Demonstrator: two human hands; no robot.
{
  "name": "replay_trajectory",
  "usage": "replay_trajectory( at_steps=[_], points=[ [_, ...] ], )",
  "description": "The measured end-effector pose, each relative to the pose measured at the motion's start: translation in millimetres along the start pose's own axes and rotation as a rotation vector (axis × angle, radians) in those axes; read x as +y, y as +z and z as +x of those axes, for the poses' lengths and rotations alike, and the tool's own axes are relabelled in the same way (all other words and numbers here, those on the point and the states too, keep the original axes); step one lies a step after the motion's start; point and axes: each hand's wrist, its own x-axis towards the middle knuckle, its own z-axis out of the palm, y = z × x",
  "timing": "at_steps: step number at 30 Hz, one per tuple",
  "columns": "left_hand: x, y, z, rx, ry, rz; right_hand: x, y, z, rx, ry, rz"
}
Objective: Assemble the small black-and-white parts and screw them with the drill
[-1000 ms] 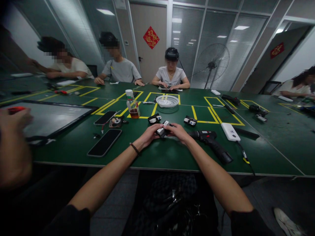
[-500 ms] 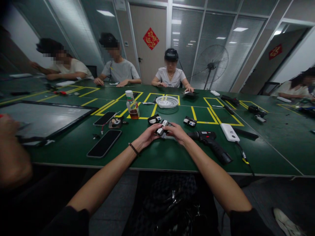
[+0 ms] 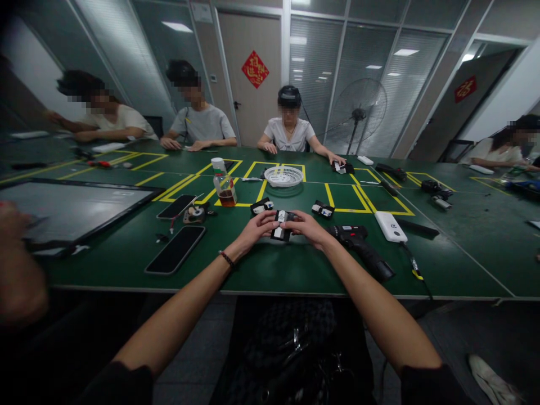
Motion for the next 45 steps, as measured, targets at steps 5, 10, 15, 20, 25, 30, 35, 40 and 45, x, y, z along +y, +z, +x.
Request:
replay_trajectory(
  at_steps=[5,10,15,20,25,30,35,40,45],
  points=[
    [-4.3,0.1,0.4,-0.009,0.001,-0.005,-0.8,0.8,-5.6,-0.001,-0.017,0.029],
    [-9.0,2.9,2.6,0.01,0.02,-0.102,0.6,2.7,-6.5,-0.021,-0.003,0.102],
    [-7.8,7.3,2.9,0.102,0.019,-0.175,2.3,10.7,-5.0,0.025,0.037,0.163],
    [-0.2,10.1,-0.7,0.19,0.02,-0.12,5.3,17.2,-2.2,0.059,0.009,0.17],
    [2.8,11.2,-3.0,0.185,-0.005,-0.09,10.5,17.0,4.8,0.113,0.005,0.175],
    [-0.3,11.5,-1.4,0.178,0.047,-0.029,11.6,20.0,7.5,0.167,0.009,0.189],
    [-4.6,9.8,-0.5,0.126,0.124,-0.03,6.0,23.1,6.5,0.211,-0.005,0.2],
    [-8.2,6.8,1.6,0.055,0.121,-0.054,9.0,20.8,6.1,0.223,-0.005,0.183],
    [-6.4,8.2,0.4,0.035,0.119,-0.061,15.3,19.2,5.6,0.222,0.014,0.11]
  ],
)
